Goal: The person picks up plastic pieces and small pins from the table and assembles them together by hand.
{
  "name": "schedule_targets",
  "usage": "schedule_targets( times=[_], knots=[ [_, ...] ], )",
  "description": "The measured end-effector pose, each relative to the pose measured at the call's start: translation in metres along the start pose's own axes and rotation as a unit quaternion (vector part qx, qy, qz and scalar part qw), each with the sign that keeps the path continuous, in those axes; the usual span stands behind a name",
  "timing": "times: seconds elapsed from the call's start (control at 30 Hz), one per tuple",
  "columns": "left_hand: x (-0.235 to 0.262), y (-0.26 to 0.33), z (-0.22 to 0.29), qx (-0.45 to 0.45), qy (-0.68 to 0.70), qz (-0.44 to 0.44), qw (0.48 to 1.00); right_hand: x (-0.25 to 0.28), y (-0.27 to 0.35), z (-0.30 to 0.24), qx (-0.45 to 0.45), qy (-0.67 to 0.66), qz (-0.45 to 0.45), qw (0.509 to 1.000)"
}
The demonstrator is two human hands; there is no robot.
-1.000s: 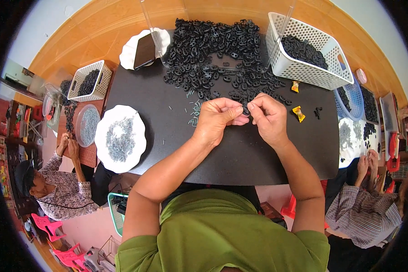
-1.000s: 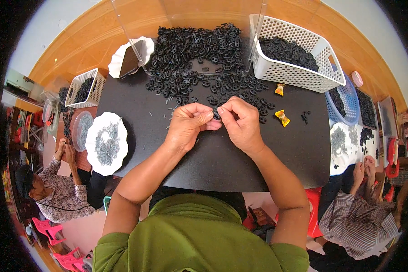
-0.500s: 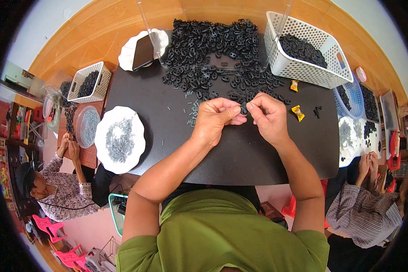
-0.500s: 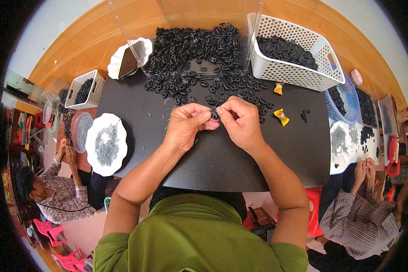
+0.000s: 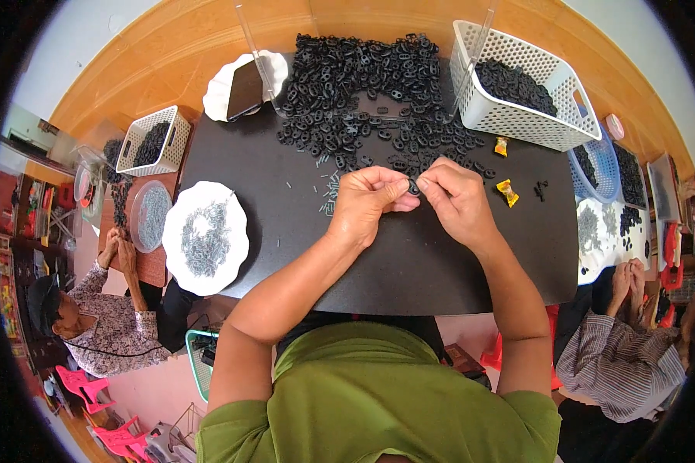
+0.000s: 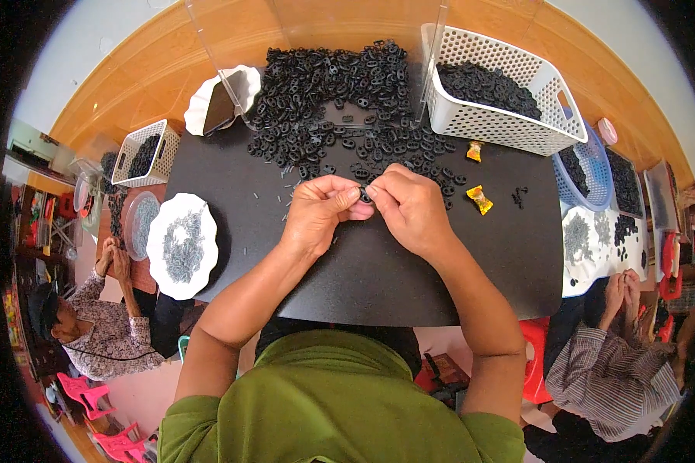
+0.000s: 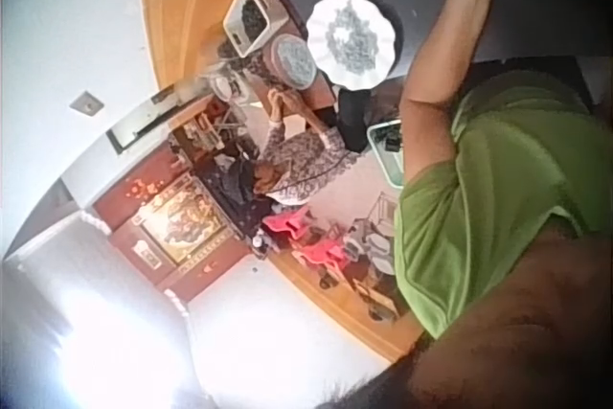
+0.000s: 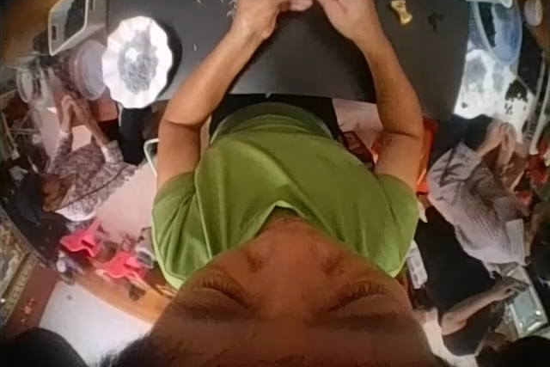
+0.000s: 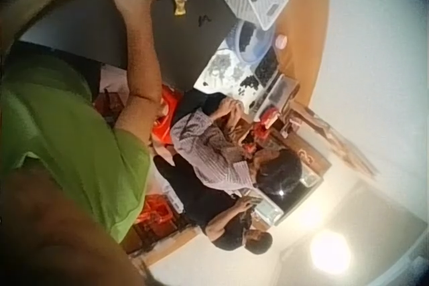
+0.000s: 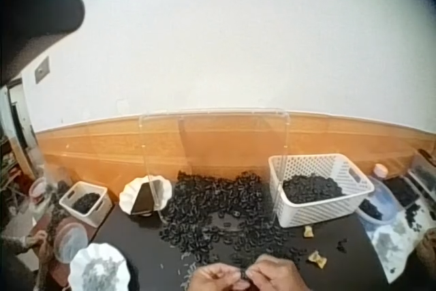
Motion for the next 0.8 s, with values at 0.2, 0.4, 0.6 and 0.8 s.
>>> schedule_targets(
  times=[0.2, 0.4, 0.6, 0.8],
  knots=[
    [0.003, -0.002, -0.001, 0.002, 0.013, 0.022, 1.0, -0.003, 0.0, -0.015, 0.002, 0.176, -0.017, 0.984],
    [0.006, 0.0, -0.003, -0.005, 0.025, 0.019, 0.999, -0.018, 0.001, -0.008, 0.053, 0.24, 0.04, 0.968],
    [0.006, 0.003, -0.003, -0.015, 0.04, 0.019, 0.999, -0.025, 0.003, -0.008, 0.083, 0.244, 0.056, 0.964],
    [0.004, 0.007, -0.003, -0.025, 0.038, 0.026, 0.999, -0.034, 0.006, -0.007, 0.083, 0.277, 0.046, 0.956]
  ],
)
Point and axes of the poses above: each hand's wrist, its own y-axis away from the middle knuckle, its own x-axis out of the back of the hand, z = x × y, the point moved 1 cm from there along -y, towards the middle knuckle, and after that the axes turned 14 degrees about -z, right-handed, at the moved point
